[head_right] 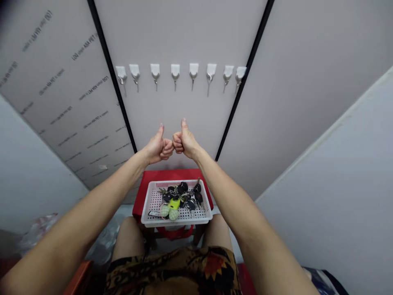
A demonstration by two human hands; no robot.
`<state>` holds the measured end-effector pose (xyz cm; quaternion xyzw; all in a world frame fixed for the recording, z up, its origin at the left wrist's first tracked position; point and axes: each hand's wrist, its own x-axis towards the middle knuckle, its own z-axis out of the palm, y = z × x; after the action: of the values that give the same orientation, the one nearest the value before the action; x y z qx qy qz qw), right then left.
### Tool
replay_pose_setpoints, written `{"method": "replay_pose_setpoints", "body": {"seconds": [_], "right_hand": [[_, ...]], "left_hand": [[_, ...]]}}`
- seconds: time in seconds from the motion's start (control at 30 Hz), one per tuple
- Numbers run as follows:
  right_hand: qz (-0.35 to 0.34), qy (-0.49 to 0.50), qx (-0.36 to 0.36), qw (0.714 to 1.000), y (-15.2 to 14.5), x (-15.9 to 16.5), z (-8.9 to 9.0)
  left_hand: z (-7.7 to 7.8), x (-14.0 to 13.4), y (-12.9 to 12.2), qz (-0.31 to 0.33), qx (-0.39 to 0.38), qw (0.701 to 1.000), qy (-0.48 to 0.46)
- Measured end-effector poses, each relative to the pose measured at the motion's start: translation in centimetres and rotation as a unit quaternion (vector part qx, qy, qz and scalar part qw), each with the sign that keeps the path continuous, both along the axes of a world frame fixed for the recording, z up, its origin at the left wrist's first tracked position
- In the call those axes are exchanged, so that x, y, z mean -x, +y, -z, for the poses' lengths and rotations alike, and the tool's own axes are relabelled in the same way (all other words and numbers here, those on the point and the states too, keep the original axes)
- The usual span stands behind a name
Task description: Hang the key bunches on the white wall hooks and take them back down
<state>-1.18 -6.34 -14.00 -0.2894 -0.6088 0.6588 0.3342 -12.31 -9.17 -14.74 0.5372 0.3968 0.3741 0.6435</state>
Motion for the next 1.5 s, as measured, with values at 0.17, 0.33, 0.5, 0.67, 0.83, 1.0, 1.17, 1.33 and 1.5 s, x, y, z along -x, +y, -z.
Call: {"method": "replay_pose_setpoints", "body": {"seconds": [0.17, 0.33, 0.5, 0.67, 0.83, 1.0, 1.17, 1.33, 1.5], "right_hand": [[0.002, -0.07, -0.032, 0.997, -0.2, -0.4, 2.4], [0.032, -0.233, -0.152, 0.96, -0.9, -2.4, 7.7], [0.001, -0.438, -0.396, 0.807, -1.8, -4.3, 12.7], [-0.009, -0.531, -0.496, 0.687, -2.0, -4.5, 13.0], [0.034, -0.42, -0.407, 0.811, -1.2, -5.4, 11.8], [0.091, -0.224, -0.147, 0.959, -0.9, -5.4, 10.1], [0.083, -0.123, -0.062, 0.987, -1.6, -4.5, 8.7], [0.116, -0.146, -0.096, 0.978, -1.5, -4.6, 8.1], [0.186, -0.134, -0.162, 0.96, 0.0, -5.9, 3.8]], "left_hand": [[2.3, -0.5, 0.1, -0.008, -0.011, 0.997, 0.073], [7.7, 0.3, -1.0, -0.05, -0.019, 0.978, 0.2], [13.5, 1.3, -2.5, -0.044, -0.082, 0.939, 0.331], [14.9, 1.3, -3.0, -0.025, -0.158, 0.893, 0.42], [14.5, 1.3, -3.2, -0.038, -0.164, 0.908, 0.384], [13.0, 0.0, -2.6, -0.099, -0.168, 0.962, 0.192], [10.9, -1.2, -1.7, -0.102, -0.117, 0.986, 0.052], [9.8, -1.0, -1.4, -0.14, -0.093, 0.984, 0.055], [6.0, -3.1, 0.7, -0.169, -0.138, 0.974, 0.054]]}}
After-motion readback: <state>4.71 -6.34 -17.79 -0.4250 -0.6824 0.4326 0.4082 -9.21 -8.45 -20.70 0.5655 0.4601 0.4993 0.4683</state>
